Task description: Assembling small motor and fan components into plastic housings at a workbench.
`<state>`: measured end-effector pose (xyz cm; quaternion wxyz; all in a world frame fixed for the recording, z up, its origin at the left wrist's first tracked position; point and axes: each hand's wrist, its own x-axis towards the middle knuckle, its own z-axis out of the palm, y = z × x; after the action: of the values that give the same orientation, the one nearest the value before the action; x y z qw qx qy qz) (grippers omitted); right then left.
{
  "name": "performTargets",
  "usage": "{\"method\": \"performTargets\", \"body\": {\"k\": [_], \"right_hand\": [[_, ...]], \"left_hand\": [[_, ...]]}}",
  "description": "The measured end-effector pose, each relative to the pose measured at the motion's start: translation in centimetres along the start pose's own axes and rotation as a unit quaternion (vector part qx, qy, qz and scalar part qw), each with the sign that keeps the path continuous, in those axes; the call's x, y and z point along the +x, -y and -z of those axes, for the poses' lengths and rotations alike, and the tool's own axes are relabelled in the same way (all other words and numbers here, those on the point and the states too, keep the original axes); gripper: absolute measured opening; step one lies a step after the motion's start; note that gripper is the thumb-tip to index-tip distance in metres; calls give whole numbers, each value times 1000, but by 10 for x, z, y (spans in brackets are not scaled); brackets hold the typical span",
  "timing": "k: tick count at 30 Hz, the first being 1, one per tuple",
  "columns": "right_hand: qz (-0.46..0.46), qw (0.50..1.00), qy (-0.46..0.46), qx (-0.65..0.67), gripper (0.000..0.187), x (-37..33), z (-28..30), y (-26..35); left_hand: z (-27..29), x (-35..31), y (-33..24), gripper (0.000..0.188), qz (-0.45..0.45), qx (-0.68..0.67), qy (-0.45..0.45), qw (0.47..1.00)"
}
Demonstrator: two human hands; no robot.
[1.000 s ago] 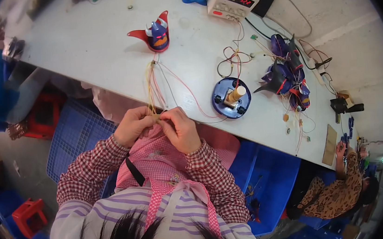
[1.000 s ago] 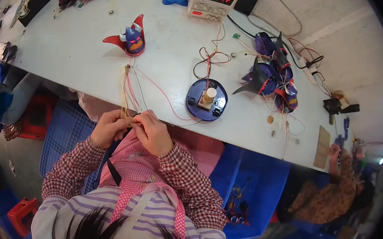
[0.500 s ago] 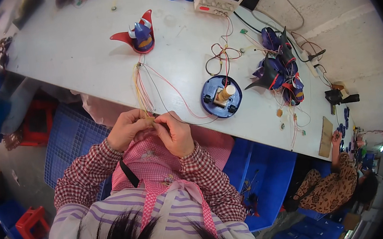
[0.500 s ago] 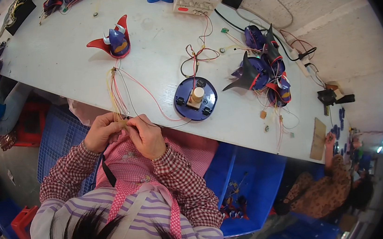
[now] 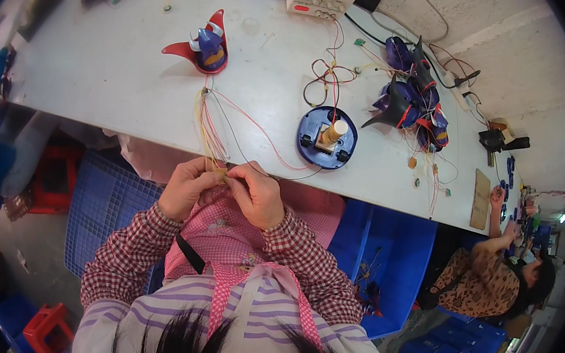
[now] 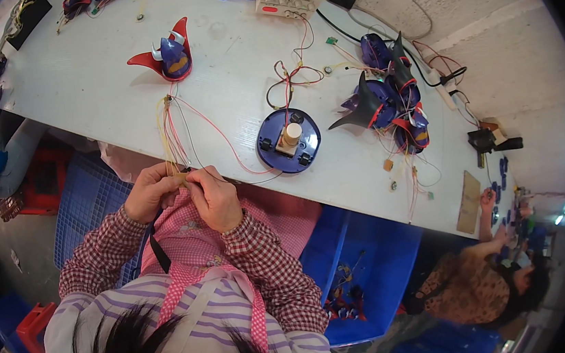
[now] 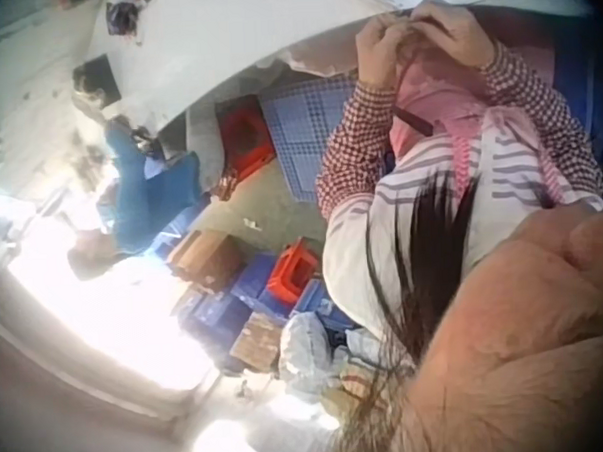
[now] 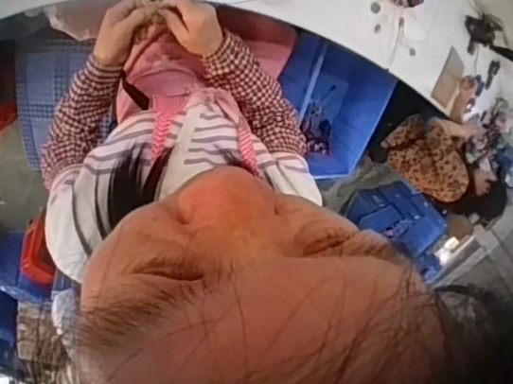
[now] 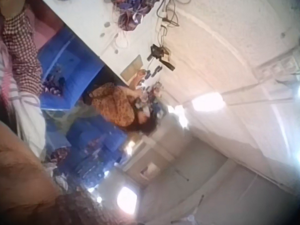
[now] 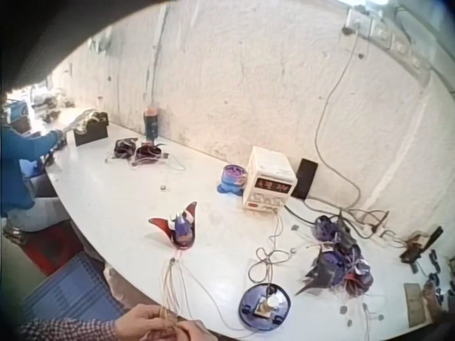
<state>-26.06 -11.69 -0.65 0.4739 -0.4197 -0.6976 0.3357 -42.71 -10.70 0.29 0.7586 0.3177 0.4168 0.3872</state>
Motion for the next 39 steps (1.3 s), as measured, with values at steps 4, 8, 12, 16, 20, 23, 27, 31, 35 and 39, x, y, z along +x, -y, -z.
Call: {"method": "performTargets", "body": {"k": [4,8,12,16,20,23,27,31,35,39], "right_hand": [[5,1000,-8,-1,15,-3,-4,1],[4,1000,-13,-1,16,-6,-7,1],[32,999,-18,-19,17,-5,-7,-3],[41,999,-17,-27,16,-10,-10,-15],[-4,998,31,-62,16,-21,6,-10],[-73,969,230,-48,23,-32,50,6],[-175,980,-29,89,34,-22,130,57],[-52,975,-146,-156,27,33,142,22],[-3,959,-126,-254,28,42,143,-13],[10,947,-105,-305,23,42,144,-28]], "left_hand": [[2,-3,2,3,-5,-1,5,1000],[3,-6,5,3,-10,-12,10,1000],[-1,-4,3,4,-15,-19,12,1000],[-5,-5,4,6,-8,-5,-5,1000],[2,-5,10,16,-20,152,-26,988],[-6,-14,-5,41,-386,574,-169,702],[-45,17,-27,59,-451,563,-34,691],[-99,108,-4,94,-429,622,48,654],[-126,128,-4,100,-380,642,79,661],[-136,142,0,102,-333,652,97,675]]}}
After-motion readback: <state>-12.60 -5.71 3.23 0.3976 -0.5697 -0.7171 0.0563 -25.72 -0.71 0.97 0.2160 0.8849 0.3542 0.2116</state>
